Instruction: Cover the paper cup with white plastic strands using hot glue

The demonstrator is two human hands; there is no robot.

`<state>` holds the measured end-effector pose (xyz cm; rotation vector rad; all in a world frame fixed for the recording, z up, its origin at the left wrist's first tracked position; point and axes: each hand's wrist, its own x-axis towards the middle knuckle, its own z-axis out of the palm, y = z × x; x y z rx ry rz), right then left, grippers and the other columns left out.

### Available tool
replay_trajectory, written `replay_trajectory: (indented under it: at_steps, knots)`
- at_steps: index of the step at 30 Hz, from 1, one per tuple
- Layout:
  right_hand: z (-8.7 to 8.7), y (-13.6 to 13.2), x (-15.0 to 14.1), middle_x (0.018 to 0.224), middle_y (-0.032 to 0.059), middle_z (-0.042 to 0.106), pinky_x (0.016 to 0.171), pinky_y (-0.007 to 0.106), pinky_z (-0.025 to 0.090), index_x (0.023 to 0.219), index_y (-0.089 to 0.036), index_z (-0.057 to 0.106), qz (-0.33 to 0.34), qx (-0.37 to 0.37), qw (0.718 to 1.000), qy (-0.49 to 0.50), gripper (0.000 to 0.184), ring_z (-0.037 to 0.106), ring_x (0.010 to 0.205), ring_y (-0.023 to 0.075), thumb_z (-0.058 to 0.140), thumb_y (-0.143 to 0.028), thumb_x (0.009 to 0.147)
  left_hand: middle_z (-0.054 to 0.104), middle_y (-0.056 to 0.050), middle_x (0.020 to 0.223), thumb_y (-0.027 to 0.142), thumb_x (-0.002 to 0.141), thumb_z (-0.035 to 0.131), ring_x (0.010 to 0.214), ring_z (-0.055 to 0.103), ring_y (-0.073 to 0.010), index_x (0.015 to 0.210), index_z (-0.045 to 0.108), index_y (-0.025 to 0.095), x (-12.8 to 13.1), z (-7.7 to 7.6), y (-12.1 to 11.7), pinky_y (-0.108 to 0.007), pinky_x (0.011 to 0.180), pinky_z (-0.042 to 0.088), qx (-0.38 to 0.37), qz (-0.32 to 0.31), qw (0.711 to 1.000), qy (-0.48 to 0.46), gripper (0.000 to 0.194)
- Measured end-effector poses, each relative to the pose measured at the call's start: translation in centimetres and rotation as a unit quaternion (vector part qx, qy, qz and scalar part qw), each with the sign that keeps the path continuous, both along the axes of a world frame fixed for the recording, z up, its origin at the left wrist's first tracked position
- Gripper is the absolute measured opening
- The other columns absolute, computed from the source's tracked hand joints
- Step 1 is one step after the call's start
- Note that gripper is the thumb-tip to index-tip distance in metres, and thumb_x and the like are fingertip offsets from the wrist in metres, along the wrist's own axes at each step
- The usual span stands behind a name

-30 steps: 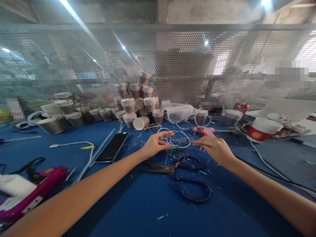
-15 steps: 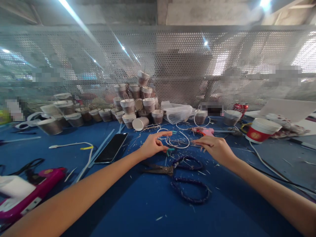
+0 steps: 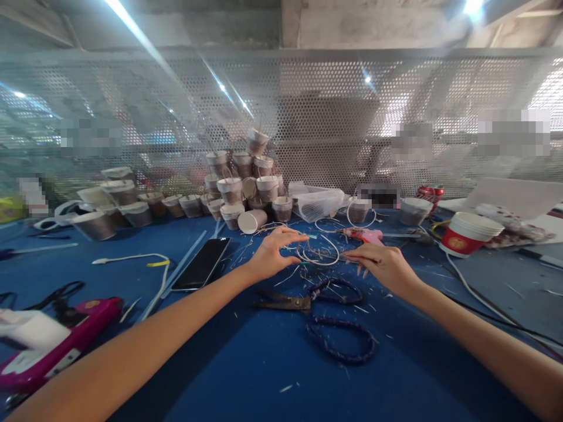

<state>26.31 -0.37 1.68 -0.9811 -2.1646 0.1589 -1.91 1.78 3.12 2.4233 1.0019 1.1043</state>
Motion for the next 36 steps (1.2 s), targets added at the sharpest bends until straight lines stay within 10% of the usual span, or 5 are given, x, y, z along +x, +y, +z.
replay_trajectory:
  at_steps: [18,25,36]
  knots:
    - [0.2,-0.6,-1.4,0.081,0.0010,0.075,0.062,0.027,0.057,0.086,-0.026,0.074,-0.031,-0.012,0.999,0.018,0.025,0.068,0.064,0.0148,0.050,-0.021,0.085,0.057,-0.010,0.131,0.029,0.067,0.073,0.130,0.040,-0.0310,0.142,0.034,0.028,1.7,3.5,-2.4,-0.051,0.103,0.034,-0.232,-0.176,0.950,-0.114,0.084]
    - [-0.2,-0.1,-1.4,0.074,0.0023,0.075,0.056,0.027,0.056,0.084,-0.024,0.075,-0.061,-0.005,0.998,0.033,0.024,0.068,0.058,0.0168,0.051,-0.024,0.085,0.063,-0.003,0.124,0.043,0.069,0.072,0.116,0.037,-0.0300,0.138,0.042,0.036,2.9,5.6,-5.2,-0.054,0.103,0.021,-0.116,-0.121,0.984,0.063,0.075]
    - [0.2,0.1,-1.1,0.051,-0.0004,0.067,0.040,0.026,0.054,0.087,-0.020,0.074,-0.103,-0.118,0.970,0.189,0.020,0.061,0.038,0.0155,0.056,-0.028,0.082,0.074,0.001,0.096,0.045,0.077,0.064,0.101,0.042,-0.0264,0.116,0.065,0.036,2.7,8.1,-6.7,-0.042,0.094,0.027,-0.066,-0.202,0.957,0.199,0.040]
